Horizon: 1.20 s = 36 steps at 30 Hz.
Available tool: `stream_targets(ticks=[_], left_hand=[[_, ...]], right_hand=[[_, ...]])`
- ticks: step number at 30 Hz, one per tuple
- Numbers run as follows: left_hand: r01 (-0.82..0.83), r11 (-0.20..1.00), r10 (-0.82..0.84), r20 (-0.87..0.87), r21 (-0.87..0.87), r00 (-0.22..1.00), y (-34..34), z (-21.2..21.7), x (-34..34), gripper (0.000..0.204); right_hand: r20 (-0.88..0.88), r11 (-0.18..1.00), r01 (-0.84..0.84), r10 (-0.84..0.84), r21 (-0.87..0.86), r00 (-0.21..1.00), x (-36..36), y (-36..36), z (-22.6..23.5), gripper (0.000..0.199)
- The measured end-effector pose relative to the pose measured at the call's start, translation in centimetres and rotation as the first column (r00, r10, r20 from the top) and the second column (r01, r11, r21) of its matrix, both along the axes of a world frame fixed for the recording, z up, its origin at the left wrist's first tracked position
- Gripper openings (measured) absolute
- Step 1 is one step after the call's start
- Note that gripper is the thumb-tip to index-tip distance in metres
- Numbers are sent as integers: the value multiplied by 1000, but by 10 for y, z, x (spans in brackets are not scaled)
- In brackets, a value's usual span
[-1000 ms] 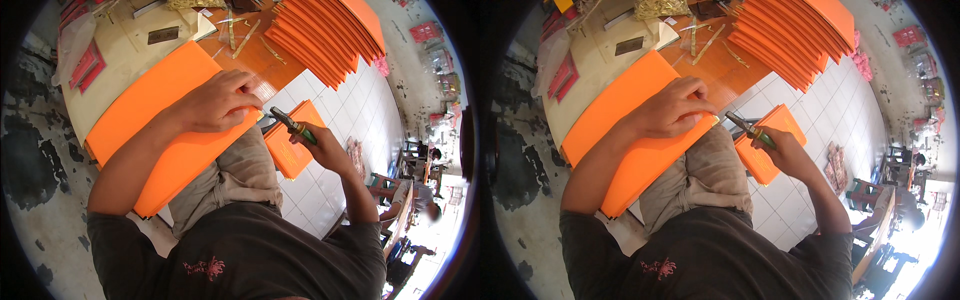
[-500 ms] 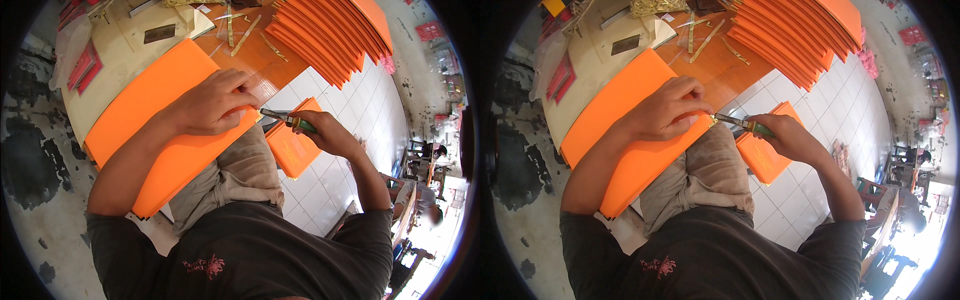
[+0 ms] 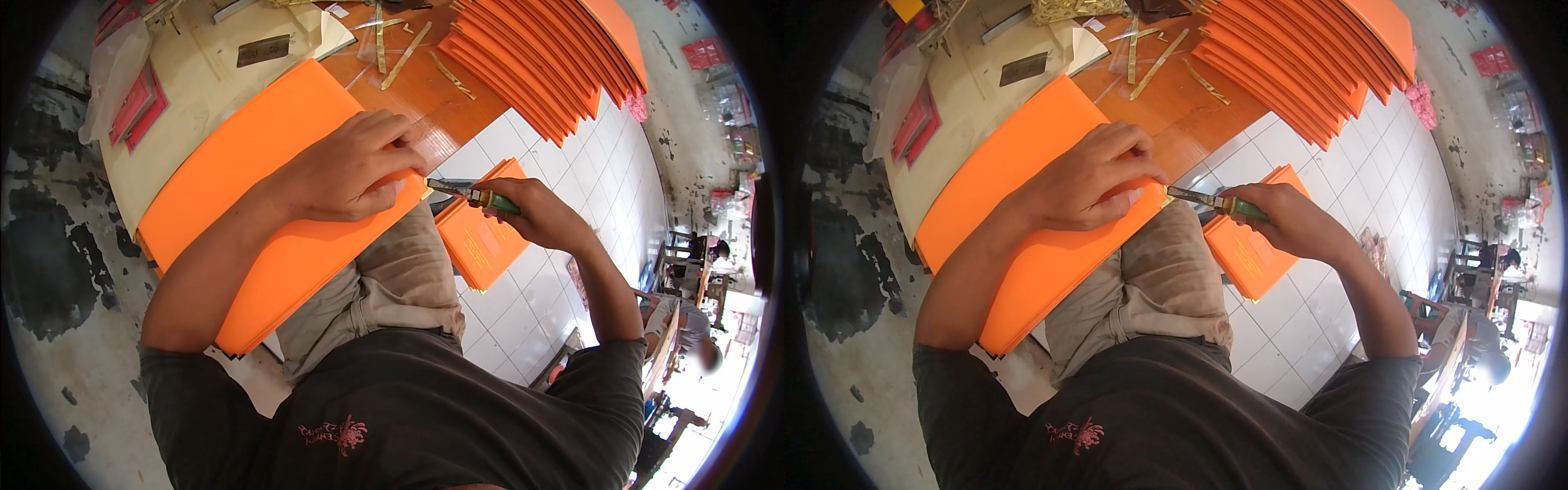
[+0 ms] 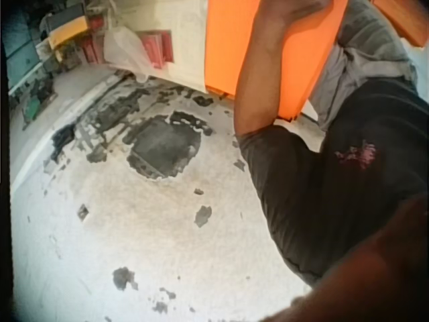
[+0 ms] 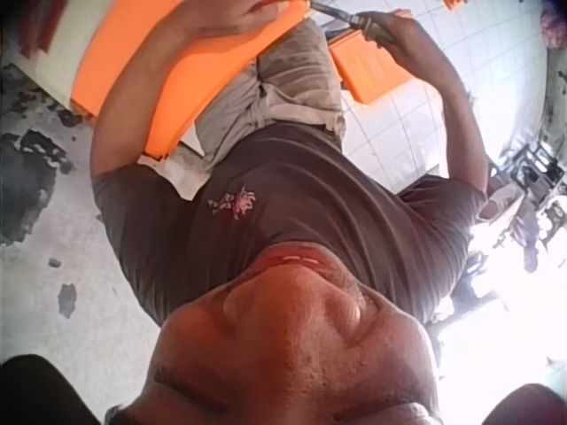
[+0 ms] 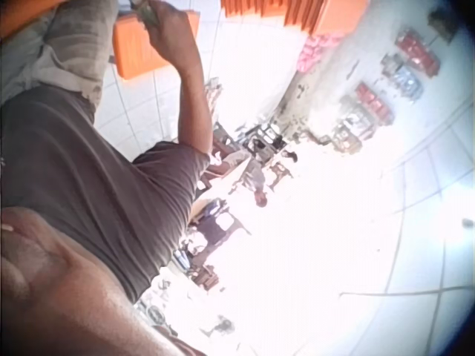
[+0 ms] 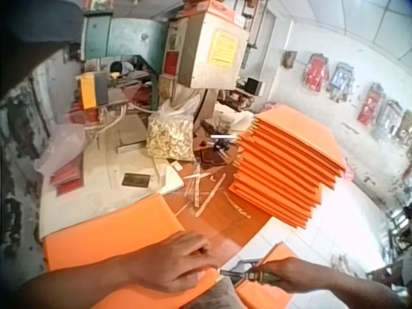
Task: The person uses pliers to fold down and secure metal fasteners on the edges of orange plastic folders, handling one folder at a time.
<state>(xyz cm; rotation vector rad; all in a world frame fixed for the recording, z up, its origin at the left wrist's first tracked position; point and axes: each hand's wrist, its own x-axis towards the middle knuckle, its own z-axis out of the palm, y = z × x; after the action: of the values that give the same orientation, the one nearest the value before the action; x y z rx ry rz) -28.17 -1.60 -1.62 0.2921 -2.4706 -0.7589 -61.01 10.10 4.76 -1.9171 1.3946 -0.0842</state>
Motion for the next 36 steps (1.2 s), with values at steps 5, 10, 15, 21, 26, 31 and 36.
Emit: stream_targets(ticks=[5,10,15,21,26,31,36], left_hand=[[-5,999,5,-13,-35,1000,-1,-6,0,32],[-7,999,6,-10,-51,1000,0,-4,-1,36],[-13,998,12,-6,-61,1000,0,-3,-1,36],[-15,999,16,19,-51,1000,1,-3,0,36],[-7,998,7,4,-55,1000,0,-5,0,36],[-2,998,3,7,-58,1000,0,-4,0,35],[1,998,0,11,-59,1000,0,-6,-1,35]], right_hand=[[-59,999,-44,44,1,997,0,-9,1,34],[-81,998,-58,60,21,995,-1,-16,9,30],[-110,991,-129,124,-40,986,0,-21,11,28],[-120,986,-161,154,-52,981,-2,-25,13,28],[-126,982,-179,171,-61,977,-1,-28,14,27],[-130,982,-186,179,-46,975,0,-32,17,24],[-162,971,-238,240,29,957,1,-44,23,22]])
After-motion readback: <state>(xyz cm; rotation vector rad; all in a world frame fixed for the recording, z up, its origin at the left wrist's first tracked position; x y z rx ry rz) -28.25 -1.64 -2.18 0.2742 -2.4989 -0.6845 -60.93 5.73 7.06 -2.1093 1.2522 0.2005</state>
